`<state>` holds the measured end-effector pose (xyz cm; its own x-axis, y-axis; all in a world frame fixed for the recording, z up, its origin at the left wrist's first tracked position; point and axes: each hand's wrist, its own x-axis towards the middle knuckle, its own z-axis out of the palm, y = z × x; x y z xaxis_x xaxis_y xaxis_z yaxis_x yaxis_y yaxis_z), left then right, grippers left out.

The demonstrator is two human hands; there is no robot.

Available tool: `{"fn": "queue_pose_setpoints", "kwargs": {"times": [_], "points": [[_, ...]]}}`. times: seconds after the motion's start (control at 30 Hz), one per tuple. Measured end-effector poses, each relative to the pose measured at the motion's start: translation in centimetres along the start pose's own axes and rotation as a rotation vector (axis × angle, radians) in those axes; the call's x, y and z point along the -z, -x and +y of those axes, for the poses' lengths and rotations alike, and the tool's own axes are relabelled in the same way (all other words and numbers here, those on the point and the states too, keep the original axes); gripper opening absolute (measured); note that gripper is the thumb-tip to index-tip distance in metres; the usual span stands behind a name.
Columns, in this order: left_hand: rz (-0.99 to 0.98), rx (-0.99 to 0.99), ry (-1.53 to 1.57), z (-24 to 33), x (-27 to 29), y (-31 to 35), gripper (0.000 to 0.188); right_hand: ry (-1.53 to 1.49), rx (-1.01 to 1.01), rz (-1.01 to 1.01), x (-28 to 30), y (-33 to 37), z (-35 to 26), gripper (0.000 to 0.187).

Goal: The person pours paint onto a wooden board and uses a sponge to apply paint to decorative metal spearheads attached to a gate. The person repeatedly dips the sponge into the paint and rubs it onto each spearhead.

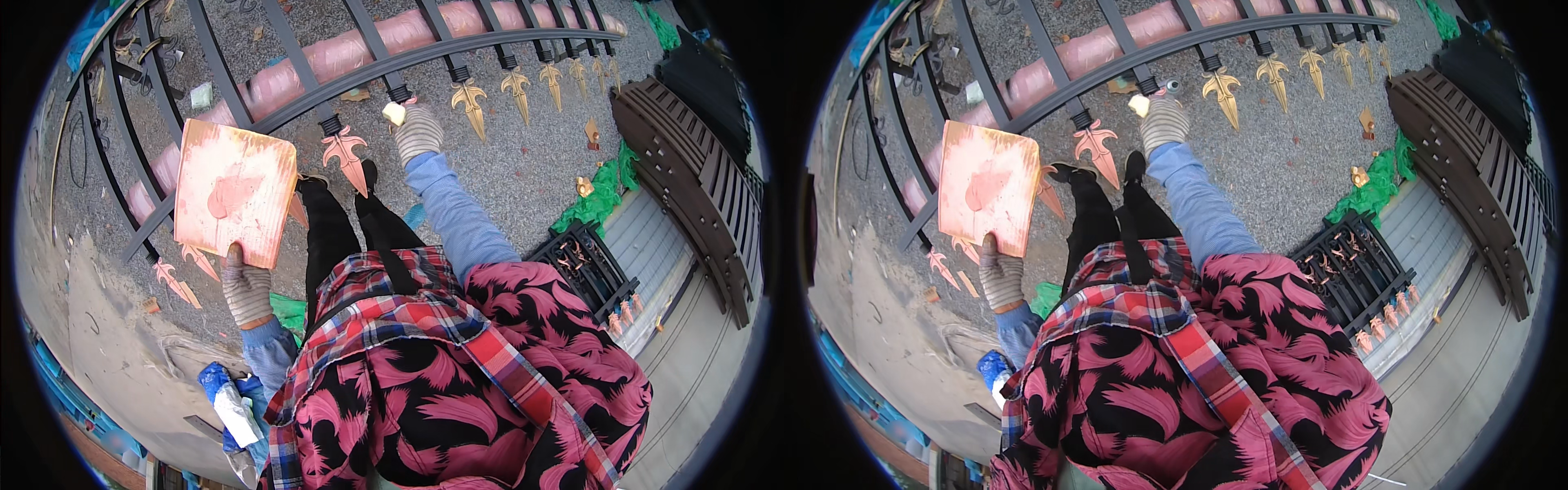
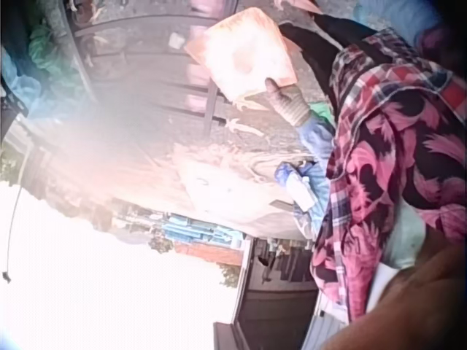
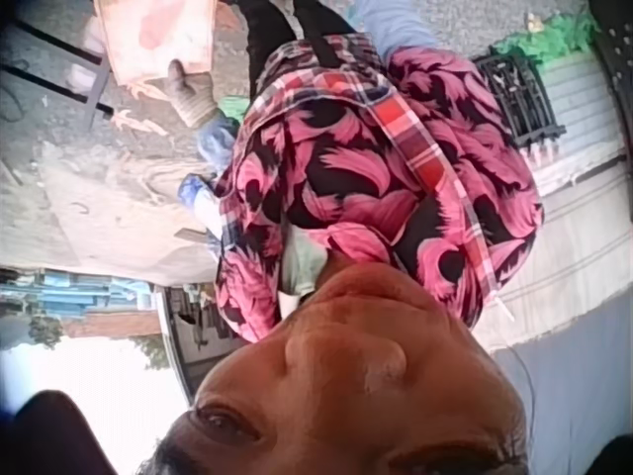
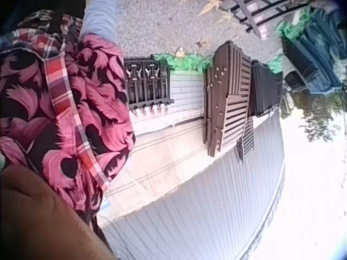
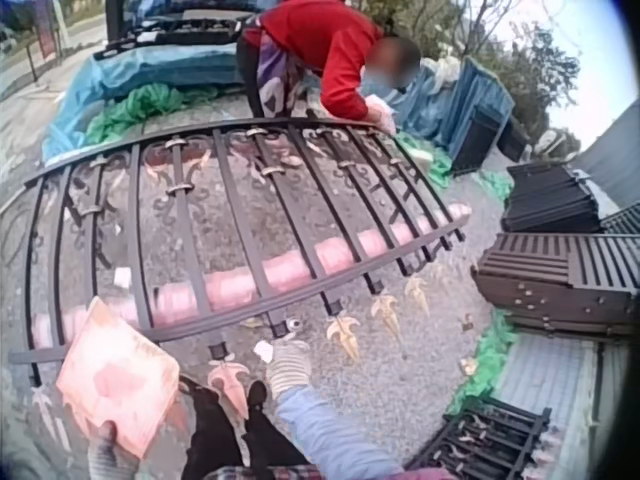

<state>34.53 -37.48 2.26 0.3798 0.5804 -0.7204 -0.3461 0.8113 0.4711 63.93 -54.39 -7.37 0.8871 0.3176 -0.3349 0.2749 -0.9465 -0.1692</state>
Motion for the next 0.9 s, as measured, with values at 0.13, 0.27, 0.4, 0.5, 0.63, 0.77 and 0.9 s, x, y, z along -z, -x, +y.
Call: {"fn": "queue_pose_setpoints", "kwargs": {"times": [0.13,0.27,0.4,0.5,0.63,0.77,0.9], "points": [[-0.02,0.0,0.013,0.0,0.3,-0.1,0.049,0.09,0.013,-0.158,0.3,-1.2,-0.1,0.038],[-0.004,-0.016,0.015,0.3,1.0,-0.2,0.048,-0.052,-0.131,0.024,3.2,-0.7,2.4,0.034],[-0.008,-0.006,0.004,0.1,0.7,-0.5,0.048,-0.097,-0.152,-0.012,1.3,-0.7,2.6,0.032],[-0.001,-0.002,-0.002,0.1,1.1,-0.5,0.048,0.098,-0.034,-0.3,-1.3,-0.1,0.9,0.026],[-0.023,0.006,0.001,0.0,0.5,0.2,0.048,0.047,0.227,-0.152,-0.2,3.5,-0.9,0.027],[0.008,0.011,-0.014,-0.2,0.3,-0.2,0.047,0.052,0.107,-0.171,2.1,1.4,0.2,0.023],[-0.004,0.031,-0.023,-0.4,0.3,-0.4,0.047,0.099,0.136,-0.158,1.7,3.1,0.3,0.028]]}}
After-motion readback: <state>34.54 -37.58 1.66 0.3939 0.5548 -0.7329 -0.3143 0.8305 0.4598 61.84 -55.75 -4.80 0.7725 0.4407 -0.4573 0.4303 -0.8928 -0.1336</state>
